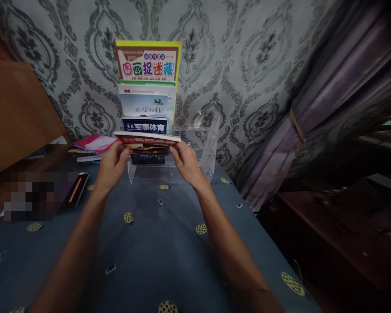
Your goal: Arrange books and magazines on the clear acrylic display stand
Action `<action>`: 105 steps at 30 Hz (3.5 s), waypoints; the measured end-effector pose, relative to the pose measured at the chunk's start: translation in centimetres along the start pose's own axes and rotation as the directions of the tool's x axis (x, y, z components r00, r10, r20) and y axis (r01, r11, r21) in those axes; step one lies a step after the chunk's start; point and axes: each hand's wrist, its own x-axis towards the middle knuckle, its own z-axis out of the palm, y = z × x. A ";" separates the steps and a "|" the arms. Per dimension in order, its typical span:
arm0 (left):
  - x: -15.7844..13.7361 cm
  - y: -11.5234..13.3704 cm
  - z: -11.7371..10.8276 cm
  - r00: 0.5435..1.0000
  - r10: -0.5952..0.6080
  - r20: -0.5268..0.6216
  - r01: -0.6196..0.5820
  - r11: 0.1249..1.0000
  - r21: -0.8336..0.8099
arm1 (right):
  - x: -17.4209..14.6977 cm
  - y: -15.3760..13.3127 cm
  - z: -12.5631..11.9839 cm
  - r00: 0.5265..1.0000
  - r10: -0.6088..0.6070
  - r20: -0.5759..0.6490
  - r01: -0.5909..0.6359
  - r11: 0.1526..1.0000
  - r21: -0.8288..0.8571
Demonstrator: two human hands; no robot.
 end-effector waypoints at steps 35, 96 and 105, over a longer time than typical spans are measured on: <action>6.3 0.8 -1.3 0.951 0.295 0.092 -0.309 0.895 0.323 | 2.8 3.6 1.6 0.983 0.180 0.046 -0.173 0.977 -0.122; 4.2 -5.1 1.8 1.000 -0.026 -0.017 0.031 0.861 0.507 | 1.7 0.7 4.0 0.856 0.478 0.199 -0.266 0.736 -0.622; 2.3 -6.2 0.6 1.000 0.003 -0.022 0.006 0.918 0.395 | 1.6 2.0 3.5 0.891 0.391 0.230 -0.252 0.848 -0.467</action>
